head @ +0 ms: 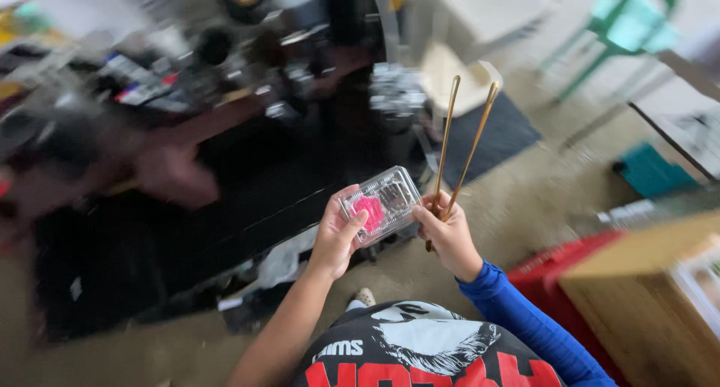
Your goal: The person uses chopsticks to transfer colorful, flower-shaped sweets from a blue tray into a clear plastic container. After filling the container, they close the lid and place the container into a white plastic bag.
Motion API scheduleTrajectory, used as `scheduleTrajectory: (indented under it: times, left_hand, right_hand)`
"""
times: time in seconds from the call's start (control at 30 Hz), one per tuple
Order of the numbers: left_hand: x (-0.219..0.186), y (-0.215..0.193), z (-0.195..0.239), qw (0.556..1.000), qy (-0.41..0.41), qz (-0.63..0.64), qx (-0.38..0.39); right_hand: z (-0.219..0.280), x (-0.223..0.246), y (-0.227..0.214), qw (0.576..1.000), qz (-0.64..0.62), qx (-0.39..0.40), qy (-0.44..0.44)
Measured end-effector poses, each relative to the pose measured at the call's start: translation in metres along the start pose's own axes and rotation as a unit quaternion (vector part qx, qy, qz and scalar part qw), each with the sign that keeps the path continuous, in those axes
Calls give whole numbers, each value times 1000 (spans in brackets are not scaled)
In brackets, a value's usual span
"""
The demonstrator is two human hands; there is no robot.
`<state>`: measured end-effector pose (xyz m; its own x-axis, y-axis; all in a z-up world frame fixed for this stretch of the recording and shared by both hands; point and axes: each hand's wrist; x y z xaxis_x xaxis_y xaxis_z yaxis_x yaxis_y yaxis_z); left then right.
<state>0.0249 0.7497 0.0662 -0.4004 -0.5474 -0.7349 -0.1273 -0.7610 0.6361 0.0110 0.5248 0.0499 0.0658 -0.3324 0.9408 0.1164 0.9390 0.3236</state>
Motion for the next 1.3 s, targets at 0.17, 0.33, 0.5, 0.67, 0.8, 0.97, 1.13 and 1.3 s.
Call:
scheduleTrajectory:
  times: [0.17,0.33,0.5,0.67,0.8,0.97,1.13,1.3]
  left_hand:
    - [-16,-71,28,987,34,26,-156]
    - [17,-136,39,934,93,150,-309]
    - [60,-161,58,886,102,220,-395]
    - [72,-158,67,850,191,186,-454]
    - [68,-154,69,793,286,165,-512]
    - [82,-146,74,708,387,139,-575]
    - [102,-131,95,630,388,144,-657]
    - [125,-116,110,575,429,155,-679]
  right_hand:
    - [-37,-53,68,993,-6,114,36]
    - [-58,-113,126,983,82,149,70]
    - [-69,-144,154,969,136,177,104]
    - [-71,-139,178,945,165,263,99]
    - [-66,-128,195,925,125,337,124]
    - [-67,-127,210,890,98,421,144]
    - [-51,-135,219,845,46,499,186]
    - [-39,-150,218,803,36,553,217]
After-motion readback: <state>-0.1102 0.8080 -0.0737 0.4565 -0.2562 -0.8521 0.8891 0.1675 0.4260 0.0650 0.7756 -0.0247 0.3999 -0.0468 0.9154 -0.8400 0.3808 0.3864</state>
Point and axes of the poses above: each hand's wrist, its own z-axis away from the middle knuckle, its own y-axis out of the palm, x = y × z, and after that the axes turned 5 degrees about -y, right-handed
